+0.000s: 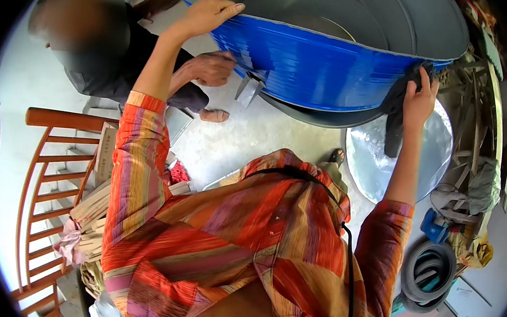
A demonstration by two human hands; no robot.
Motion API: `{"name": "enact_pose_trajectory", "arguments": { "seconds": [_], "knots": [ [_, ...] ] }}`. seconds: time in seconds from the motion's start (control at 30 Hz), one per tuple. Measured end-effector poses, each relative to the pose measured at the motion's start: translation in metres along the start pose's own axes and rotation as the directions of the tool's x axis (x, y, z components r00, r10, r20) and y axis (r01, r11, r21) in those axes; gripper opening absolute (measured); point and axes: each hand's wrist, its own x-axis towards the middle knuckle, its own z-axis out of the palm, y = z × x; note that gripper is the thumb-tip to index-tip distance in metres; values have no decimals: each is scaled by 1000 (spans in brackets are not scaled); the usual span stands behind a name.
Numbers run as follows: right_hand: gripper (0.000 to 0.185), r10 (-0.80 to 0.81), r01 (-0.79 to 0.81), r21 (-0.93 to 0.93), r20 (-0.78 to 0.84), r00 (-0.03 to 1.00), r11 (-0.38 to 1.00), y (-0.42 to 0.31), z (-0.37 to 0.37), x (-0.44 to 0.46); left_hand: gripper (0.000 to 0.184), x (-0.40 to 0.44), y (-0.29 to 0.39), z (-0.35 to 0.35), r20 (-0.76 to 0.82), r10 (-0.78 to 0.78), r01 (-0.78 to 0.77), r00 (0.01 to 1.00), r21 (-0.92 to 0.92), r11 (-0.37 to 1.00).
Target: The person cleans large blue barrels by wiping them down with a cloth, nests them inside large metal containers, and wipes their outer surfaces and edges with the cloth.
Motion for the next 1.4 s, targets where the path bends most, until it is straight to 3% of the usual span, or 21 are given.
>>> {"name": "enact_pose_trajectory", "arguments": {
  "seconds": [0.07,0.3,0.37,0.43,0.5,0.57,0.6,0.63,0.7,0.77,0.8,0.83,0.9,0.93,1.0,1.13,1.2,1.23,1.3,1.37,1.4],
  "knots": [
    [38,-27,27,-16,-11,1000,1000,1,0,-3,54,6,11,-13,220,20,-34,975,60,998],
    [40,-70,74,66,-56,996,995,-16,8,-18,51,0,28,16,201,160,-152,966,-56,987],
    [40,-57,60,148,-20,998,987,-30,5,-24,41,-6,22,28,-288,377,-393,880,3,920],
    [38,-43,25,254,66,997,967,-64,-3,-35,34,-35,44,21,-408,269,-299,873,-11,954],
    [37,-155,104,308,147,977,946,-86,-1,-55,34,-78,71,29,-380,-244,-123,893,-725,678],
    [37,-170,6,445,331,928,895,-112,3,-72,49,-115,92,88,-207,-357,-69,911,-930,362],
    [36,-188,-48,503,408,893,863,-118,8,-80,54,-126,110,121,-273,-326,-110,905,-891,441],
    [29,-239,-118,582,498,834,804,-114,18,-90,59,-133,129,154,-334,-294,-145,896,-844,516],
    [34,-116,-690,468,863,492,552,-134,22,-104,77,-141,163,206,-129,-371,-101,920,-990,95],
    [46,-135,-958,202,975,177,202,-159,26,-111,77,-144,179,205,12,-398,-64,917,-982,-178],
    [55,-180,-731,222,974,137,645,-157,23,-93,77,-143,172,212,61,-383,-58,922,-954,-293],
    [56,-377,-313,385,922,88,868,-159,11,-70,68,-141,169,217,38,-451,-140,891,-924,-355],
    [53,-564,157,542,798,211,826,-185,-19,-24,55,-147,138,222,87,-645,-182,759,-923,-339],
    [46,-519,236,463,733,439,854,-193,-32,-4,51,-148,115,223,179,-739,-216,650,-888,-405],
    [47,-546,404,367,537,643,838,-194,-42,38,45,-151,44,238,320,-782,-345,535,-762,-548],
    [41,-688,664,269,510,517,698,-153,-13,64,25,-132,-26,210,378,-812,-509,445,-639,-576],
    [33,-310,438,99,841,444,893,-140,-6,65,23,-101,-49,225,317,-894,-573,316,-688,-446],
    [33,-317,442,104,840,441,891,-136,-1,65,30,-85,-49,231,367,-883,-448,294,-763,-467],
    [29,-465,494,215,753,465,843,-126,2,64,39,-46,-60,302,388,-775,-238,499,-798,-553],
    [29,-465,519,190,749,472,833,-121,4,67,51,-33,-7,287,55,-992,461,113,-887,4],
    [29,-462,542,164,748,476,824,-117,4,67,54,-42,12,282,48,-971,464,234,-883,68]
  ]
}}
